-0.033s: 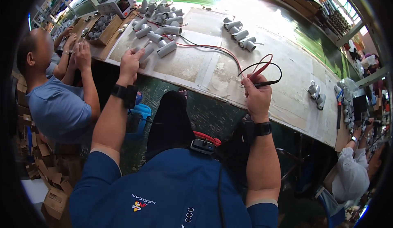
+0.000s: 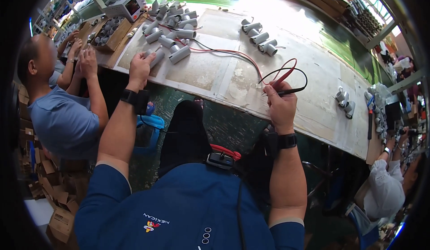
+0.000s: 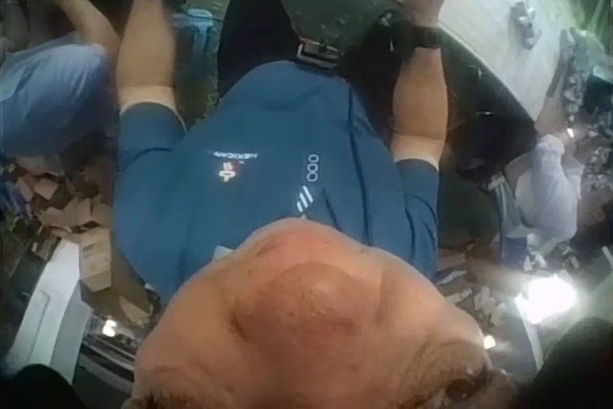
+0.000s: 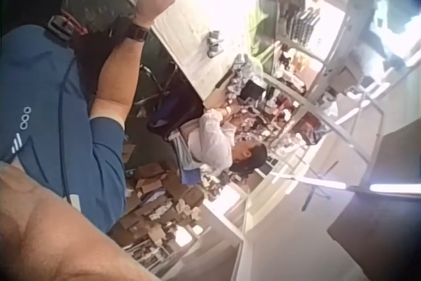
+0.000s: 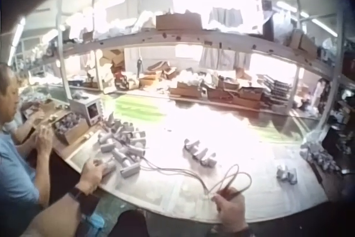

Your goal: The person picks up a plastic housing and a motor, touches the motor's wires with the probes of a multimeter, and then places the motor into the housing. They touch the wires again with the probes before setting the assembled unit on the table and repeating the process.

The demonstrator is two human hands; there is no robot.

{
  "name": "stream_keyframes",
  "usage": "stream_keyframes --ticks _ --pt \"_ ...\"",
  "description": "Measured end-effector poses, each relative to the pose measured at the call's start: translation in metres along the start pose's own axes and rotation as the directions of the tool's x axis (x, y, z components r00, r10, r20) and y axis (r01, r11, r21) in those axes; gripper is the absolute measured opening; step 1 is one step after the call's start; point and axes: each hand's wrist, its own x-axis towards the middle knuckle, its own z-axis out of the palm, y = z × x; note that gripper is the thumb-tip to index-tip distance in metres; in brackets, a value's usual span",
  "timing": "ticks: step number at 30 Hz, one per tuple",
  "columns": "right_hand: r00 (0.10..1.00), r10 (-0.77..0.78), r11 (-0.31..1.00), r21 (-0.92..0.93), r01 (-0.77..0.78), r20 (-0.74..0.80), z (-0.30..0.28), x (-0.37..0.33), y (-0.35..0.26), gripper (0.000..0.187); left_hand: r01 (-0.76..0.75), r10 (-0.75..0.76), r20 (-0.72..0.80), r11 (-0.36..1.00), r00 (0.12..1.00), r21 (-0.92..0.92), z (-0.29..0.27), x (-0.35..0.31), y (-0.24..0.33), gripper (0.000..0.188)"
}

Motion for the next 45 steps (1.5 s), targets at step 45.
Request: stream_keyframes --ticks 45 --pt "0.992 0.109 0.981 0.152 -0.118 0.071 0.001 -0.011 -0.015 0.013 0.918 -0.090 0.939 0.260 0.333 -0.300 0.089 -0.181 0.092 0.030"
